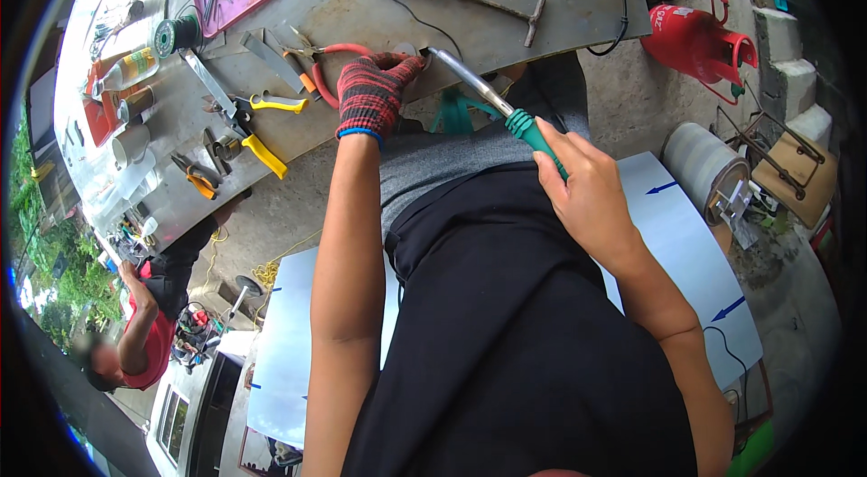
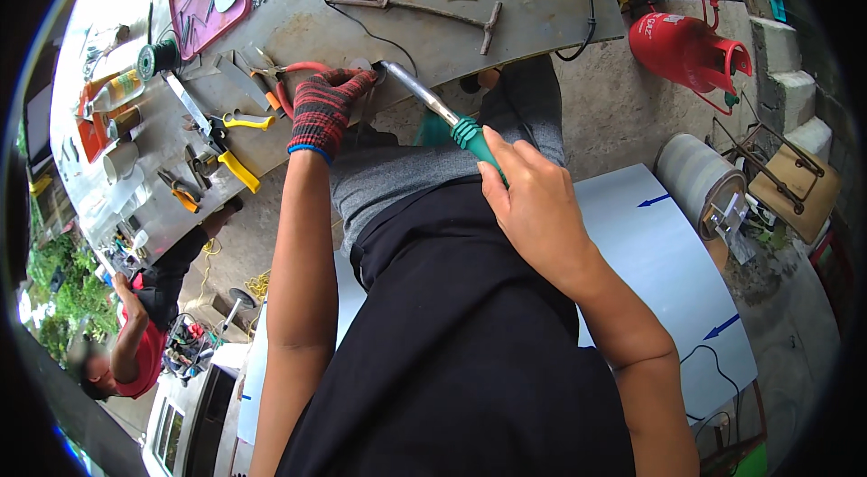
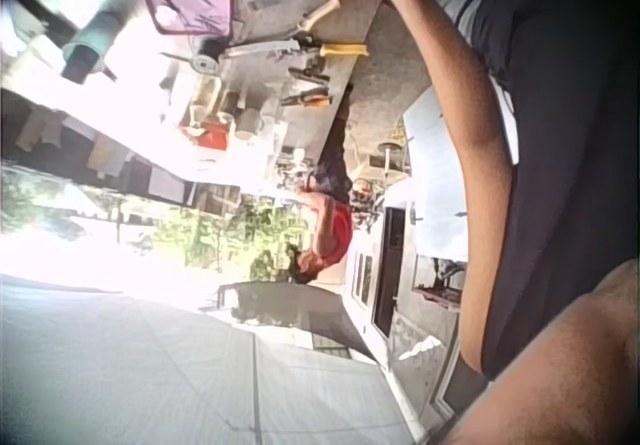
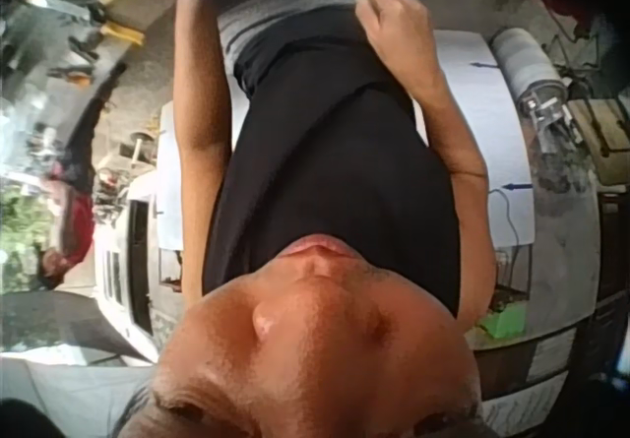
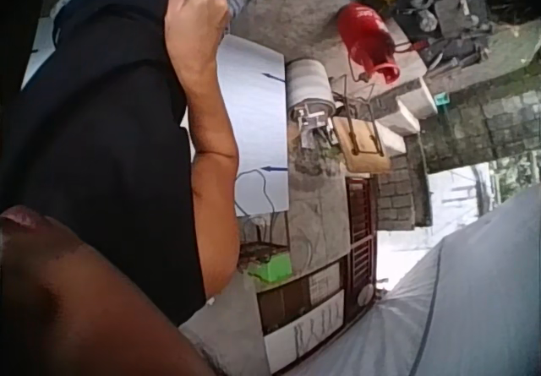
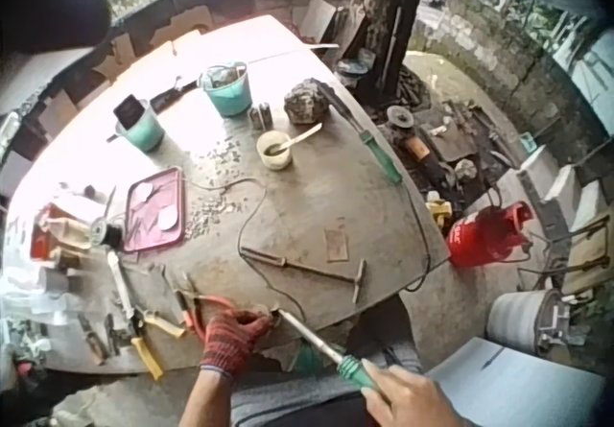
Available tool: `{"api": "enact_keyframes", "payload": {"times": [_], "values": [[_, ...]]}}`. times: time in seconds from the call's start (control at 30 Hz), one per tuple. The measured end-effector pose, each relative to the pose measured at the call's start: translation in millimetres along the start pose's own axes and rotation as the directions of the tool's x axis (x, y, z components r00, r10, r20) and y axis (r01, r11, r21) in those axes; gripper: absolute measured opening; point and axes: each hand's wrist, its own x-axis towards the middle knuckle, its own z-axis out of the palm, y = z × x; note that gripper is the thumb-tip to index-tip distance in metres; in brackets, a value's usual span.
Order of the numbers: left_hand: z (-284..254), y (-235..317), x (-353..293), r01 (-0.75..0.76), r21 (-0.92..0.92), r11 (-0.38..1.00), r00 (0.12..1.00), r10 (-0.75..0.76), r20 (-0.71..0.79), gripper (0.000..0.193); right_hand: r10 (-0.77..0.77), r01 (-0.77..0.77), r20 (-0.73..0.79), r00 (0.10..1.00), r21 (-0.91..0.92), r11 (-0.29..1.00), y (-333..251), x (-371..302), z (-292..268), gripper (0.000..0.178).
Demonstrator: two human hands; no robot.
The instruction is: The person prepares a small metal piece by cleaning it with a file and sandpaper. They then apply flux to the metal and use a soldering iron to melt solder onto the surface, creating a joint.
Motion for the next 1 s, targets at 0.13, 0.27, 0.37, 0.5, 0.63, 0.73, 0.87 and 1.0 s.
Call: {"api": "enact_keyframes", "payload": {"times": [0.13, 0.27, 0.37, 0.5, 0.63, 0.73, 0.87, 1.0], "values": [[-1.2, -2.6, 3.0, -0.007, 0.018, 1.0, 0.999, 0.006, 0.032, 0.046, 0.003, -0.003, 0.006, 1.0, -0.006, 1.0, -2.4, 1.8, -3.6, 0.038], [1.8, -9.7, 6.7, -0.011, -0.002, 1.0, 1.0, 0.011, 0.002, 0.046, 0.028, -0.027, -0.012, 1.0, 0.081, 0.996, -0.6, 2.3, -8.8, 0.036], [0.6, -5.6, 4.8, -0.008, 0.013, 1.0, 1.0, 0.008, 0.011, 0.046, 0.115, -0.111, -0.003, 0.993, 0.215, 0.97, -1.9, 1.4, -25.8, 0.034], [0.3, -8.9, 7.2, -0.012, 0.035, 0.999, 1.0, 0.011, 0.013, 0.048, 0.201, -0.199, 0.028, 0.979, 0.317, 0.927, 12.5, -2.0, -50.1, 0.034], [0.3, -1.8, 3.1, 0.001, 0.043, 0.999, 1.0, -0.001, -0.006, 0.049, 0.334, -0.272, -0.059, 0.941, 0.454, 0.848, 22.3, 11.7, -70.6, 0.04], [1.0, -8.0, 2.9, -0.041, -0.018, 0.999, 0.999, 0.041, -0.014, 0.05, 0.248, -0.112, -0.286, 0.926, 0.421, 0.9, 29.3, 36.6, -76.7, 0.04], [4.4, -17.5, 9.0, -0.032, -0.043, 0.999, 0.999, 0.032, -0.009, 0.051, -0.025, 0.136, -0.583, 0.812, 0.148, 0.98, 50.0, 85.1, -74.1, 0.041], [2.2, -10.4, 6.7, -0.027, -0.001, 1.0, 0.999, 0.026, -0.018, 0.051, -0.173, 0.219, -0.676, 0.716, -0.019, 0.976, 56.1, 141.4, -69.0, 0.037]]}}
